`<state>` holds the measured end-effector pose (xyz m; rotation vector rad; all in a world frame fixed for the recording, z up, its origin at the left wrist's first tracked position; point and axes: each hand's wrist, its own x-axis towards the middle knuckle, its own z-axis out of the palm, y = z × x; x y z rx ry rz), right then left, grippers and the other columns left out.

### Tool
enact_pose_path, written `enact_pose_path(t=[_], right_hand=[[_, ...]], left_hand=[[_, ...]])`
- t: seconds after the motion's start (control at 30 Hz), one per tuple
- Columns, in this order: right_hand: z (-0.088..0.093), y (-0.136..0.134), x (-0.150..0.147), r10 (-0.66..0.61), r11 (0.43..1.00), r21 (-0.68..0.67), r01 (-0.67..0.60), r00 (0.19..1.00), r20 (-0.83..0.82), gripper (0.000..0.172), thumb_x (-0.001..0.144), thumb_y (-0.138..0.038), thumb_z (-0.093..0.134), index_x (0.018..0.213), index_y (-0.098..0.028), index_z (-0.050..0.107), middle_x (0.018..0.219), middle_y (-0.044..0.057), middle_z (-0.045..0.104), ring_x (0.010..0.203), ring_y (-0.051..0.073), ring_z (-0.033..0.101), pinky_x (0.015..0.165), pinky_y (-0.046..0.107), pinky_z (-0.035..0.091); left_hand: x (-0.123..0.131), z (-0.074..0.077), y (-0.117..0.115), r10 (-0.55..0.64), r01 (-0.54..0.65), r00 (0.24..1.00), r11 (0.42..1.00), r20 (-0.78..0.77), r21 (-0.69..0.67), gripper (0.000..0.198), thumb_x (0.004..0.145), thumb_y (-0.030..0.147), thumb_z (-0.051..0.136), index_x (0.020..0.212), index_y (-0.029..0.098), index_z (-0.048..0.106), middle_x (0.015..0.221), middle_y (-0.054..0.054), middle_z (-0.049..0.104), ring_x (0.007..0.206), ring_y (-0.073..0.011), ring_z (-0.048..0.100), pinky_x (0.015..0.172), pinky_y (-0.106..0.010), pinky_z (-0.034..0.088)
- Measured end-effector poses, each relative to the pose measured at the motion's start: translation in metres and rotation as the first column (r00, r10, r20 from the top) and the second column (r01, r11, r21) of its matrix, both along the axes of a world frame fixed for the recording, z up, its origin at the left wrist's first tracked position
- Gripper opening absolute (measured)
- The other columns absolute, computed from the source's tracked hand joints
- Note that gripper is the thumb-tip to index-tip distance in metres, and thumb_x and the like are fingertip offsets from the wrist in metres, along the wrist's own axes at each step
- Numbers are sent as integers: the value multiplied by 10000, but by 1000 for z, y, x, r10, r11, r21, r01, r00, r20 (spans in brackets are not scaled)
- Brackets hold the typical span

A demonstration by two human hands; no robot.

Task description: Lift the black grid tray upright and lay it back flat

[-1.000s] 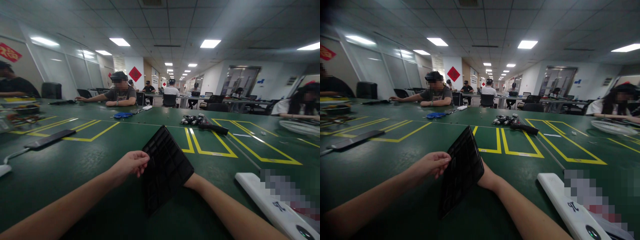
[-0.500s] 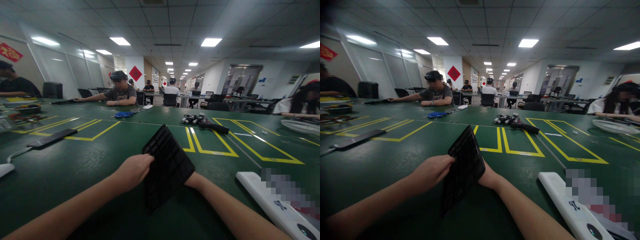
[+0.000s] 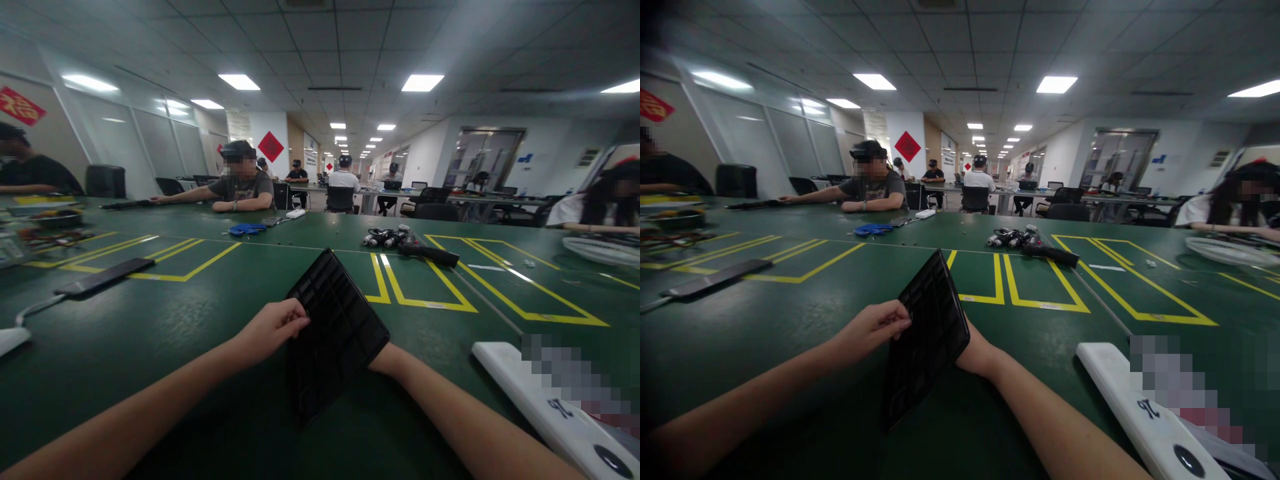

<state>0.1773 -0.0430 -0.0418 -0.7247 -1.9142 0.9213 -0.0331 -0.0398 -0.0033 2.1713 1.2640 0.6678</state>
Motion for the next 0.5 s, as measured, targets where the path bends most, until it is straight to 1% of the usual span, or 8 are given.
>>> enact_pose_path(t=[0.07,0.13,0.23,0.3,0.4,0.5], right_hand=[[-1,0,0,1,1000,4,-1,1000,2,518,731,-360,603,1211,-248,444,1268,50,484,1197,232,398,1030,433,281],[-1,0,0,-1,1000,10,1,1000,1,530,729,-356,606,1219,-254,433,1274,49,477,1203,234,390,1031,437,277],[-1,0,1,-5,1000,16,5,1000,-2,556,727,-357,608,1237,-248,414,1277,57,470,1191,235,404,1030,432,278],[-1,0,1,-5,1000,18,5,1000,-2,567,729,-355,605,1247,-245,402,1281,61,465,1187,232,409,1030,428,281],[1,-1,1,0,1000,23,0,1000,2,561,733,-348,603,1248,-252,402,1290,57,456,1190,226,406,1032,420,280],[4,-3,1,3,1000,25,-4,1000,9,527,741,-348,594,1232,-255,425,1282,51,466,1194,224,401,1029,415,286]], left_hand=[[3,-2,1,64,-64,998,998,15,11,245,780,412,462,743,173,501,603,20,504,562,-120,476,524,-219,342],[5,-2,0,78,-79,997,996,11,28,245,787,413,450,752,175,500,613,19,497,568,-122,467,521,-219,337],[5,0,-3,24,-24,1000,998,0,50,196,794,354,444,763,174,516,655,11,506,591,-116,461,532,-213,345],[3,1,-5,2,-2,1000,998,1,62,167,785,318,455,812,174,535,704,3,519,599,-110,461,529,-207,353],[0,3,-6,-15,15,1000,998,2,69,180,771,293,471,881,172,546,761,-10,530,605,-105,471,525,-203,370],[-2,4,-6,-53,54,999,992,-4,111,143,756,261,475,827,168,558,781,-18,538,623,-104,486,554,-212,388]])
